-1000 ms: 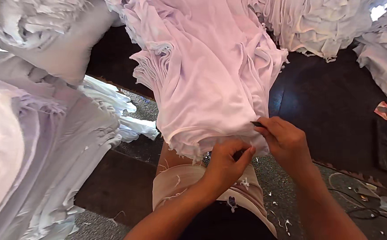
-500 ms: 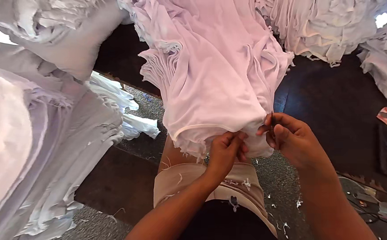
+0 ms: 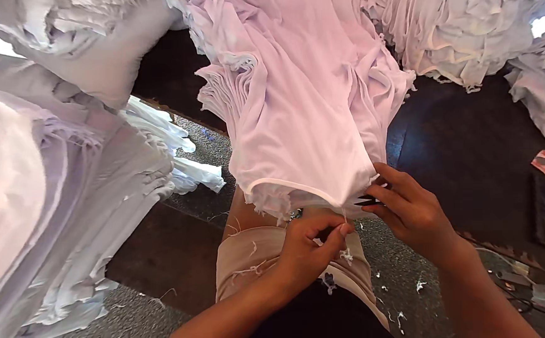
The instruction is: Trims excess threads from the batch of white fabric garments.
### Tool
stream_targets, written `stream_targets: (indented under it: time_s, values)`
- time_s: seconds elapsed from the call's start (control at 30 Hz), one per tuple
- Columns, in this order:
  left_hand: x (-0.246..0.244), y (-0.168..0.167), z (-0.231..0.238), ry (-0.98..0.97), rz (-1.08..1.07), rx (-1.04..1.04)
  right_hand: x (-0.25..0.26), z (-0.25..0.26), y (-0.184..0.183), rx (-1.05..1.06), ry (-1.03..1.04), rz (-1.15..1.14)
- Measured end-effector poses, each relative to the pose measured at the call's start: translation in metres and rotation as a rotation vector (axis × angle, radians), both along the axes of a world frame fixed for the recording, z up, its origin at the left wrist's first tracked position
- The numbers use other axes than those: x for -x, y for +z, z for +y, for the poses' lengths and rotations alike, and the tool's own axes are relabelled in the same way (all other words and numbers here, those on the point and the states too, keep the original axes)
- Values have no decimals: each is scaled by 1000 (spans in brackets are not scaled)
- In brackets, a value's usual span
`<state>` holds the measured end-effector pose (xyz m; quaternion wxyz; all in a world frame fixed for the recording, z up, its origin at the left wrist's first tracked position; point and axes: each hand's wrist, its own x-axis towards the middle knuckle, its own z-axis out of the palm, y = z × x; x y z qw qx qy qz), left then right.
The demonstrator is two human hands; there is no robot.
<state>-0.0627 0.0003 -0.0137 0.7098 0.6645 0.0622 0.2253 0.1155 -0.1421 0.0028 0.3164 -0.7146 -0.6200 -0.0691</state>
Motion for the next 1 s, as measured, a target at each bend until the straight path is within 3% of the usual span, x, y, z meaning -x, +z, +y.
stream_targets:
  time_s: [0.47,0.7,0.83,0.93,1.0]
  values:
    - [2,1,-3,18,-5,-5,17,12,-15,-64,-9,-37]
    - [-2,-1,-4,-14,-39,-77,22,29,-10,-48,105,220]
    - [12,-2,10,-148,46,-421,-16,51,14,-65,173,724]
    - [29,-5,25,135,158,-491,-57,66,29,-188,-147,1015]
    - [39,-11,41,440,218,-563,-71,69,27,-142,-331,942]
